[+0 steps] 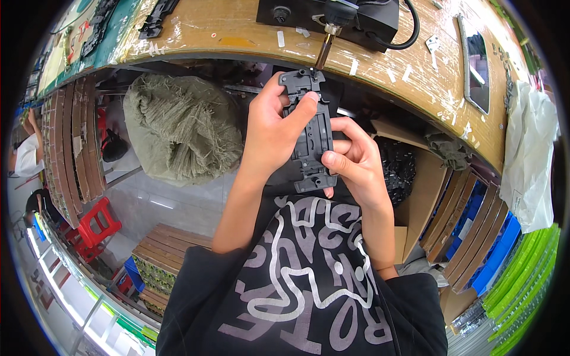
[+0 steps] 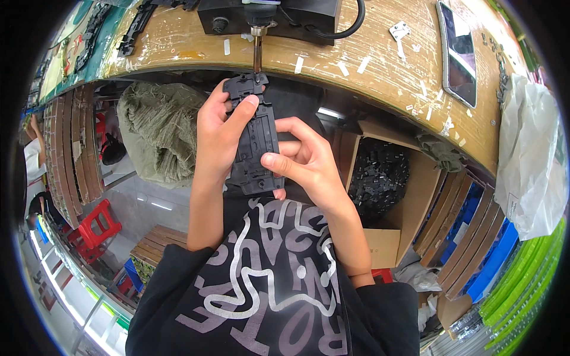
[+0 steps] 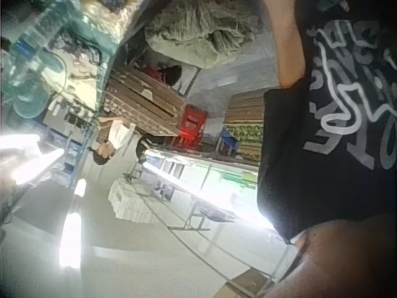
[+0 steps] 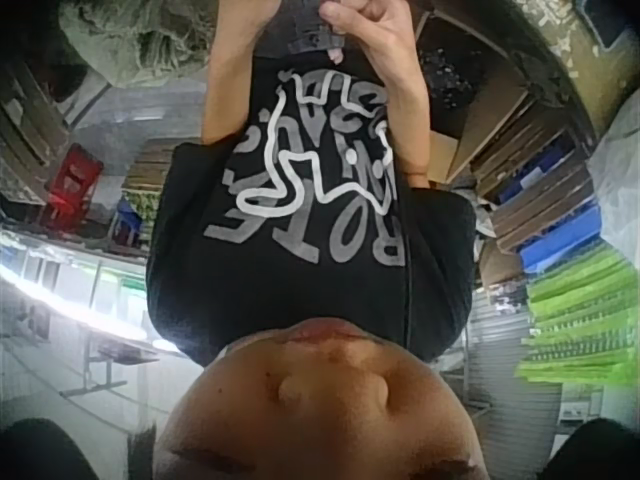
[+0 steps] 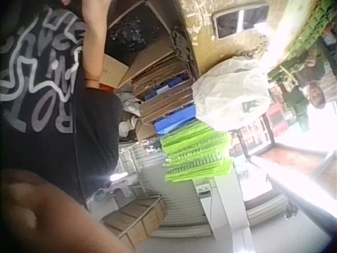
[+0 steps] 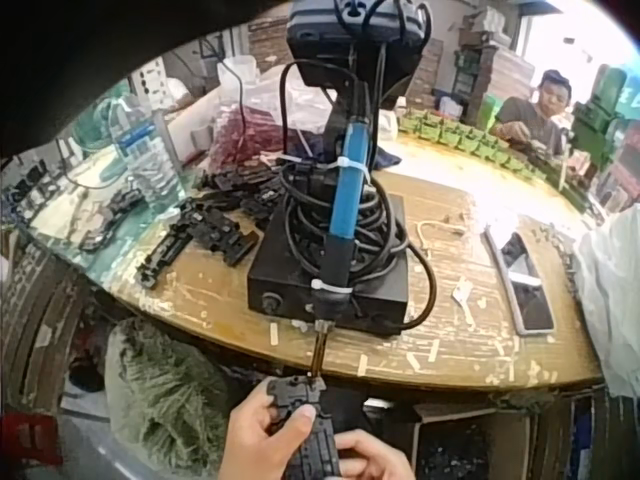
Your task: The person repeatedly picks up black plastic housing components and inserts small white pins into them. They then place the components under a stationary tool on the table to press or secure the pins, before setting the finished pieces aside. The process is repeated for multiple units throughout the clip.
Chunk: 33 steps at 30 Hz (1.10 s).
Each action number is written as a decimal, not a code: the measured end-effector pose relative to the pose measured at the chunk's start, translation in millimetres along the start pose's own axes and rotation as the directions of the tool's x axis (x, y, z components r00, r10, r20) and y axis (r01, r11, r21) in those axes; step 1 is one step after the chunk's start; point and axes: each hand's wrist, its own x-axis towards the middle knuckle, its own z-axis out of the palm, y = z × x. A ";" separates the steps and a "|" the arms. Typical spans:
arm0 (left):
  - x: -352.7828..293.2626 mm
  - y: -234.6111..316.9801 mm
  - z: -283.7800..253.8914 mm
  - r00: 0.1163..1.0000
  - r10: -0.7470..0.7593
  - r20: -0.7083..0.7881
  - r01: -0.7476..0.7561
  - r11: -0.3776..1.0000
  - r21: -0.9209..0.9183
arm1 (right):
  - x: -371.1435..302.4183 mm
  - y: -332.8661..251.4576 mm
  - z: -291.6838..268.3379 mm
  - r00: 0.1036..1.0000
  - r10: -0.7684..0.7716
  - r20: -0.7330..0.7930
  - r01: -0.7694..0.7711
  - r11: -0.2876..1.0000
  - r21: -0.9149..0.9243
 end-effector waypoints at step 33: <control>-5.7 -6.4 0.3 0.996 0.081 0.026 -0.083 0.994 0.066 | -6.2 3.2 -2.1 1.000 0.004 -0.022 -0.005 0.999 -0.045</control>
